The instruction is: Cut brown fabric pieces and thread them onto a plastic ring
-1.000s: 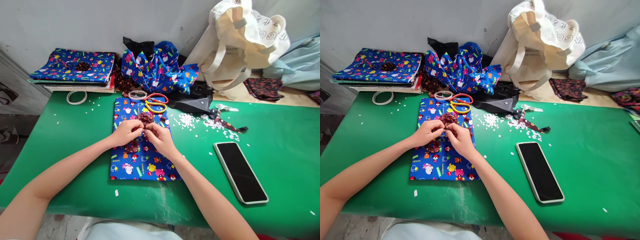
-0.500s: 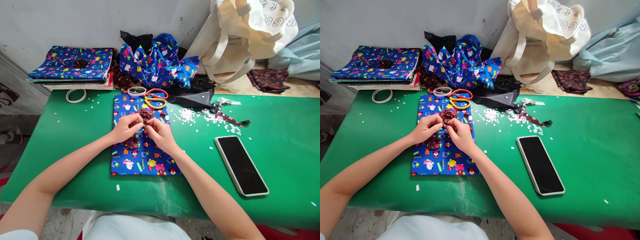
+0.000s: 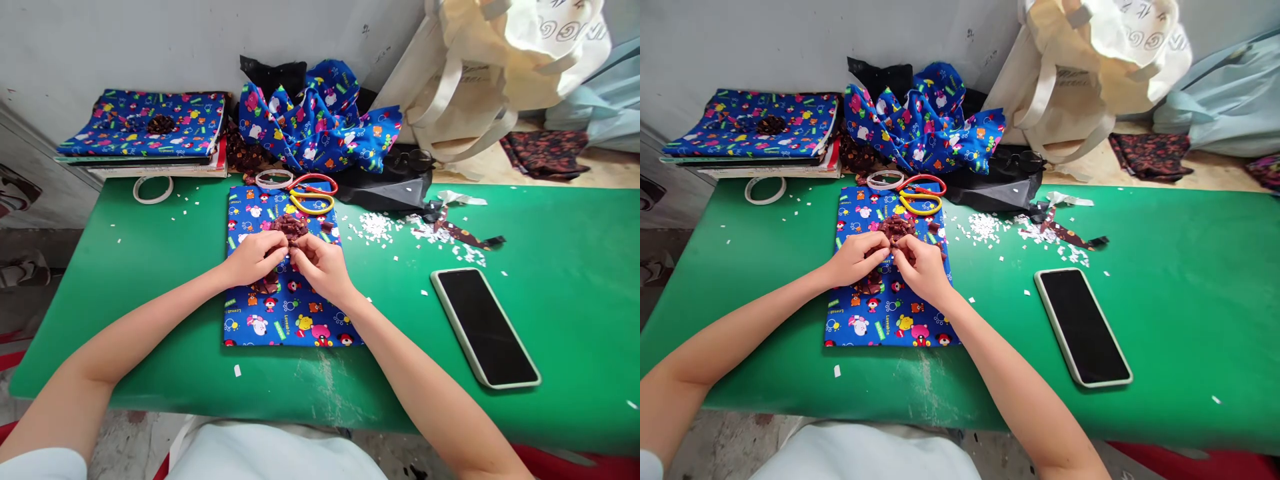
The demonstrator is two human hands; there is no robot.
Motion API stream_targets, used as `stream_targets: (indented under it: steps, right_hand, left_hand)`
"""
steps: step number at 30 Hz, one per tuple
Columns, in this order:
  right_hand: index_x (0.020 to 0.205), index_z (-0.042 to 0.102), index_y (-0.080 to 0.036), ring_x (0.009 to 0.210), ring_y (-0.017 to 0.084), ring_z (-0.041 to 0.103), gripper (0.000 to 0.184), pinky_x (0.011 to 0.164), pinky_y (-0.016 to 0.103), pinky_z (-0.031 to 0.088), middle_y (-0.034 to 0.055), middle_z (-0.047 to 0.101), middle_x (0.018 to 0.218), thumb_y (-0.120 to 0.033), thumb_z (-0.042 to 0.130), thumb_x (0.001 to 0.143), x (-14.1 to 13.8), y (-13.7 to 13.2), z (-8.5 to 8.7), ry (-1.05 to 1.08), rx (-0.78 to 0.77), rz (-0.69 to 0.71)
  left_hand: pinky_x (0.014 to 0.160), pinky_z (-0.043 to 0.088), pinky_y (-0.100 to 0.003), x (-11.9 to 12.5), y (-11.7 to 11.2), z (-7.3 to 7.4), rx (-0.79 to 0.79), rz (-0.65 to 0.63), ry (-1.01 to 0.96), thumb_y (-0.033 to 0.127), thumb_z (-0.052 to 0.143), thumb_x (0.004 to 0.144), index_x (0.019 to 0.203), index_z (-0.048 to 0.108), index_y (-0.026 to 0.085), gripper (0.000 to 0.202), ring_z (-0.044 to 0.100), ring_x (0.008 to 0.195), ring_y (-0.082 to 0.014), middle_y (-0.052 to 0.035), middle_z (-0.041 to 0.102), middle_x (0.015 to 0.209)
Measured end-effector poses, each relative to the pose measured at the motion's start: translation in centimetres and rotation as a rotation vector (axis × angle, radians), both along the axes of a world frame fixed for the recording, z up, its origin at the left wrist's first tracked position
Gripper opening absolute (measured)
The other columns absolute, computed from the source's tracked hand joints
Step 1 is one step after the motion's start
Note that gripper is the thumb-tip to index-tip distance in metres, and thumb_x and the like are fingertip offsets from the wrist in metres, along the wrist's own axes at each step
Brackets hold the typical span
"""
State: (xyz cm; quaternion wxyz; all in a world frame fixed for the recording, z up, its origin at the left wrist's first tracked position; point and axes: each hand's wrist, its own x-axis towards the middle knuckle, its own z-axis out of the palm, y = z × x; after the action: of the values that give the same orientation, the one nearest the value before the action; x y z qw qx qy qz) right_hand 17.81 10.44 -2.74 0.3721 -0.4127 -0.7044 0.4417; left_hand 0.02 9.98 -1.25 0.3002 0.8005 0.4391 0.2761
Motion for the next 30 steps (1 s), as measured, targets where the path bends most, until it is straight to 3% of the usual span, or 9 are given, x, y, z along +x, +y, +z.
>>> stream_targets:
  steps: [13,23,30]
  right_hand:
    - [0.071,0.045,-0.021,0.048,0.008,0.037,0.015,0.052,0.024,0.033,-0.0056,0.043,0.054,-0.024,0.049,0.085,0.04,-0.10,0.00,-0.061,0.198,-0.008]
    - [0.076,0.054,-0.021,0.051,0.010,0.051,0.013,0.055,0.024,0.041,-0.0012,0.061,0.061,-0.023,0.050,0.088,0.21,-0.19,-0.25,-0.041,0.234,0.029]
    - [0.074,0.056,-0.020,0.052,0.011,0.053,0.014,0.056,0.024,0.042,-0.0008,0.062,0.060,-0.023,0.051,0.087,0.28,-0.21,-0.21,-0.038,0.202,0.037]
  left_hand:
    - [0.068,0.037,-0.024,-0.05,0.03,-0.08,-0.006,-0.033,0.028,0.030,0.039,0.093,0.078,0.048,0.018,0.021,0.047,0.066,-0.0118,0.0008,0.052,0.071]
    - [0.066,0.035,-0.026,-0.20,0.15,-0.10,0.001,-0.080,0.117,0.032,0.031,0.094,0.078,0.041,0.020,0.023,0.045,0.067,-0.0143,-0.0008,0.050,0.072]
    - [0.065,0.033,-0.027,-0.04,0.15,-0.11,-0.015,-0.090,0.135,0.033,0.030,0.091,0.076,0.038,0.020,0.022,0.043,0.066,-0.0154,-0.0014,0.049,0.071]
